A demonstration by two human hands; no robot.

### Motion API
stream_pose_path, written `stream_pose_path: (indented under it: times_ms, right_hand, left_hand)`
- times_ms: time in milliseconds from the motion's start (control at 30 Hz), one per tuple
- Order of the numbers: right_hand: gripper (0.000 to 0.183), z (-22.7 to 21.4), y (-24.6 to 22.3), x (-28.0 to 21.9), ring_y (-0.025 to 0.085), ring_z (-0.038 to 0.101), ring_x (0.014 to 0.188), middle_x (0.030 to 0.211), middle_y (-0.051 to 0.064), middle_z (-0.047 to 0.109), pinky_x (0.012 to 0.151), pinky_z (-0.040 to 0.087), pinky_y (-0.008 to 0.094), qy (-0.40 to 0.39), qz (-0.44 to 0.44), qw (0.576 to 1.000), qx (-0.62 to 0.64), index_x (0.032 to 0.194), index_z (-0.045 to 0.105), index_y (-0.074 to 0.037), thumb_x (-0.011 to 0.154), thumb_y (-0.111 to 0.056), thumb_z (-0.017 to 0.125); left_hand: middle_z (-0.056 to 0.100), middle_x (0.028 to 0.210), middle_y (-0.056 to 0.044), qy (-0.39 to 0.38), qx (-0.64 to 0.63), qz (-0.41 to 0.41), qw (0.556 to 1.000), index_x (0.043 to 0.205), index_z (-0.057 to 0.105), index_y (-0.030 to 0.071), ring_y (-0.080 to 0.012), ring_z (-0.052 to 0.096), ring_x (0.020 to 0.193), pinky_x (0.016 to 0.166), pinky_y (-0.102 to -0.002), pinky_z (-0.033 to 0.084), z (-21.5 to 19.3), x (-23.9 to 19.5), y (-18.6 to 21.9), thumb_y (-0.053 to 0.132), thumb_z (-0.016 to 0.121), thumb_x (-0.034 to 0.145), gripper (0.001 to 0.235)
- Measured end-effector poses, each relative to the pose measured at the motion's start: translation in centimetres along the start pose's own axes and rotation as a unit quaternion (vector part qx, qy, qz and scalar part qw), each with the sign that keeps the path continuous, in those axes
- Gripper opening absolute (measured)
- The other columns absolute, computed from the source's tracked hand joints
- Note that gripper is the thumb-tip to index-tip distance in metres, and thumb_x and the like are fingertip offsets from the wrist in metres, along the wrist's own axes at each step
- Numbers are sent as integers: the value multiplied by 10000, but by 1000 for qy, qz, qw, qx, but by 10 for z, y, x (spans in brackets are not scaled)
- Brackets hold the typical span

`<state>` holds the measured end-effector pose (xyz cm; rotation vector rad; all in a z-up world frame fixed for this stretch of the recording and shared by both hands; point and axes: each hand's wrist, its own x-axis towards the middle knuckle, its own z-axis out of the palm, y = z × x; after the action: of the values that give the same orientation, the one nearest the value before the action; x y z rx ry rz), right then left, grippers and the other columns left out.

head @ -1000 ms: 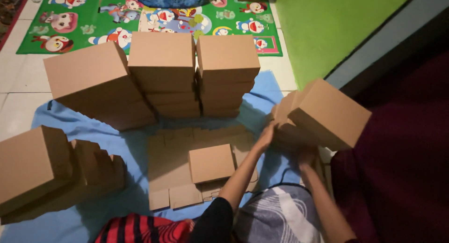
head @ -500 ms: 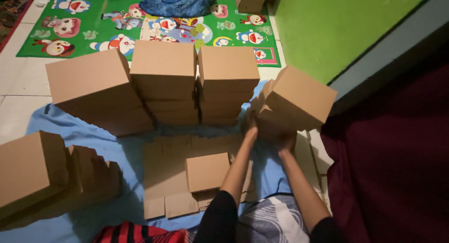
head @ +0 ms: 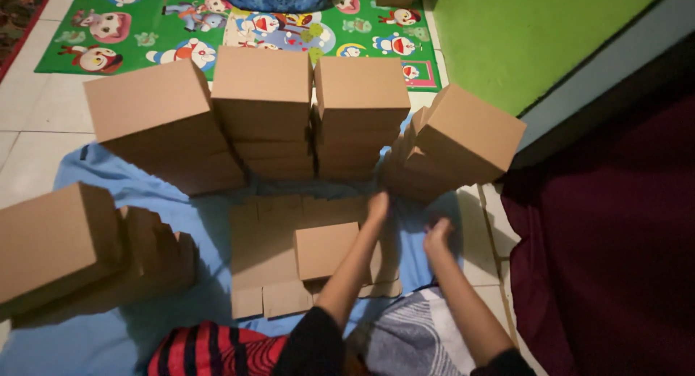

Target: Folding flat cardboard templates into small rectangular boxes and stacking them in neat columns.

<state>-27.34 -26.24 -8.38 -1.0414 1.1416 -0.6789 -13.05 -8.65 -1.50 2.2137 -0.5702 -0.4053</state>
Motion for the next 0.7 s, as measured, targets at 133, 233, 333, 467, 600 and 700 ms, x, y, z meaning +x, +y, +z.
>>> stream_pose_path:
  times_ms: [133,233,333,467,600,700]
  right_hand:
    - [448,19,-66,-171,329,538,1202,1324,128,567,1080,329,524,-168,87,982,14,1358,517,-115,949,-296,505]
    - [514,26,-91,-264,195,597,995,1171,39,651,928,403,390,-256,101,955,-115,1367,554,-135,893,-302,658]
    - [545,15,-52,-281,205,586,1114,1285,38,616,985,434,374,-351,50,889,-289,1423,525,-267,918,-434,643]
    - [794,16,-8,-292,388,635,1218,1449,248,534,934,600,456,-441,61,835,-324,1524,449,-162,887,-474,806]
    - [944,12,2,-310,380,608,1216,1433,279,513,963,572,478,-436,91,855,-265,1558,364,-53,884,-519,831]
    - [917,18,-1,-329,396,561,1298,1436,284,503,1027,520,499,-445,64,852,-270,1543,382,-41,895,-532,805]
  left_hand:
    - [665,1171,-331,-36,-321,-202,925,1163,710,-91,-505,624,1148,725,-645,526,-51,-52,-8,446,671,870,613]
    - [673,1171,-335,-120,-212,-159,957,1172,719,-75,-513,626,1151,742,-643,529,-206,-159,50,454,649,904,597]
    - [629,1226,-294,-31,-100,-82,991,1239,677,1,-479,579,1243,1025,-582,477,-240,-242,41,388,663,908,510]
    - [287,1584,-347,157,-132,-165,965,1554,327,13,-543,168,1507,1214,-676,95,-208,-306,-37,372,628,972,747]
    - [205,1588,-416,184,-123,-66,973,1523,317,-107,-586,160,1478,1213,-674,103,-208,-345,-14,120,581,971,653]
    - [399,1543,-238,235,-81,-169,954,1492,457,45,-470,336,1448,1132,-744,218,-223,-343,-4,181,517,1003,510]
